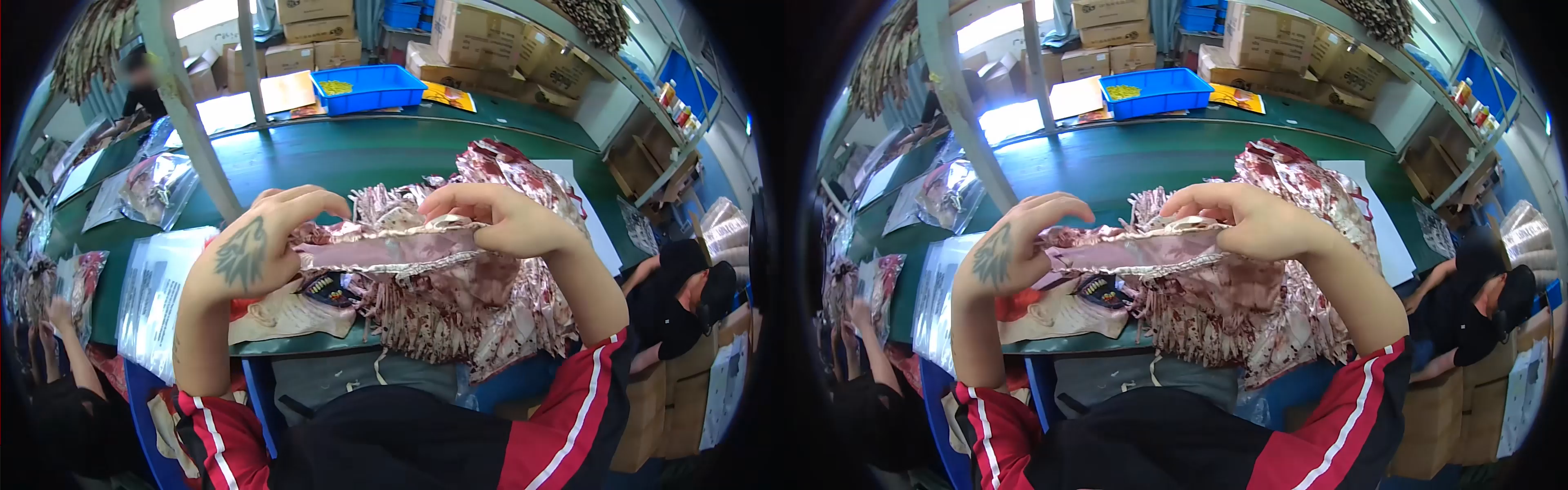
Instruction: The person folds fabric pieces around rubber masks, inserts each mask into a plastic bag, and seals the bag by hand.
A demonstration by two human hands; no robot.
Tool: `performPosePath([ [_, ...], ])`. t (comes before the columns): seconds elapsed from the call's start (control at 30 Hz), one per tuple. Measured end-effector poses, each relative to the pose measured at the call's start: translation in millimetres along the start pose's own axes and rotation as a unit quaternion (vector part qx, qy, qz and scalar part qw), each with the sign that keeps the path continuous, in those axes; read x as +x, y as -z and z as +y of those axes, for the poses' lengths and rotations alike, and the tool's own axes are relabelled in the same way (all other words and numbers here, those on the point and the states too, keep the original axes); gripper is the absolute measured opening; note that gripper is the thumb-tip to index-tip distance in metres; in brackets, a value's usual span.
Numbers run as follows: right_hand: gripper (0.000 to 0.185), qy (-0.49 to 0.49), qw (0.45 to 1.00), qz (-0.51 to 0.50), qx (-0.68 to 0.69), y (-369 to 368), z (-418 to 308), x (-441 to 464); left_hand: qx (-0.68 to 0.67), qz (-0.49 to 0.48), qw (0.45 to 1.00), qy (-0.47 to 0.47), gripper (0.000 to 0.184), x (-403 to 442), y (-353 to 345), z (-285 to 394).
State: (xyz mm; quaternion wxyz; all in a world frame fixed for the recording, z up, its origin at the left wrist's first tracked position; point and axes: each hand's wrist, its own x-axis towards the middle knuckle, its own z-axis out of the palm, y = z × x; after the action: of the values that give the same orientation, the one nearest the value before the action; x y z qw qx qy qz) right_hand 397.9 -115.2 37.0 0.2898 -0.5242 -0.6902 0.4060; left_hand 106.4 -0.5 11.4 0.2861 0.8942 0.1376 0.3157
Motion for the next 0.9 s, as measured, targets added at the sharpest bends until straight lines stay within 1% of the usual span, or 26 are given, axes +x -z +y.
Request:
performPosePath([
  [0.03, 0.069, 0.022, 0.999, -0.016, 0.046, -1, 1, 4, -0.064, 0.037, 0.996, -0.050, 0.036, -3, 2, 2],
  [0.07, 0.069, 0.027, 0.998, -0.020, 0.046, -1, 1, 9, -0.059, 0.040, 0.996, -0.048, 0.036, -6, 7, 1],
  [0.13, 0.071, 0.029, 0.996, -0.047, 0.066, 3, 1, 18, -0.064, -0.059, 0.993, -0.083, 0.036, -18, 28, -9],
  [0.2, 0.072, 0.030, 0.993, -0.074, 0.084, 5, -1, 26, -0.069, -0.159, 0.978, -0.116, 0.035, -28, 44, -16],
  [0.23, 0.072, 0.033, 0.993, -0.077, 0.083, 2, -3, 28, -0.066, -0.156, 0.979, -0.114, 0.035, -31, 47, -16],
  [0.37, 0.063, 0.020, 0.976, -0.085, 0.197, -21, -19, 33, -0.025, -0.156, 0.987, -0.009, 0.023, -46, 52, -13],
  [0.4, 0.063, 0.021, 0.976, -0.088, 0.198, -22, -17, 35, -0.024, -0.155, 0.988, -0.006, 0.023, -50, 53, -16],
  [0.53, 0.046, 0.149, 0.978, -0.132, 0.060, -20, 2, 51, 0.018, -0.156, 0.987, -0.045, 0.008, -66, 54, -38],
  [0.57, 0.046, 0.150, 0.978, -0.135, 0.062, -20, 3, 52, 0.018, -0.155, 0.987, -0.042, 0.008, -67, 55, -38],
  [0.6, 0.038, 0.153, 0.978, -0.139, 0.030, -20, 5, 54, 0.000, -0.166, 0.985, -0.052, 0.005, -67, 55, -38],
  [0.63, 0.031, 0.156, 0.977, -0.143, -0.002, -20, 6, 55, -0.017, -0.177, 0.982, -0.062, 0.008, -67, 55, -39],
  [0.7, 0.019, 0.160, 0.973, -0.150, -0.066, -19, 9, 56, -0.054, -0.198, 0.975, -0.083, 0.019, -68, 55, -39],
  [0.73, 0.019, 0.160, 0.973, -0.152, -0.066, -17, 13, 58, -0.054, -0.197, 0.976, -0.082, 0.019, -70, 56, -41],
  [0.8, 0.011, 0.191, 0.964, -0.185, 0.019, -12, 31, 65, -0.145, -0.151, 0.978, -0.003, 0.026, -81, 56, -47],
  [0.87, 0.009, 0.221, 0.945, -0.216, 0.106, -11, 43, 70, -0.234, -0.105, 0.964, 0.078, 0.033, -93, 55, -53],
  [0.9, 0.009, 0.222, 0.944, -0.217, 0.108, -14, 43, 69, -0.233, -0.104, 0.964, 0.080, 0.033, -100, 51, -58],
])
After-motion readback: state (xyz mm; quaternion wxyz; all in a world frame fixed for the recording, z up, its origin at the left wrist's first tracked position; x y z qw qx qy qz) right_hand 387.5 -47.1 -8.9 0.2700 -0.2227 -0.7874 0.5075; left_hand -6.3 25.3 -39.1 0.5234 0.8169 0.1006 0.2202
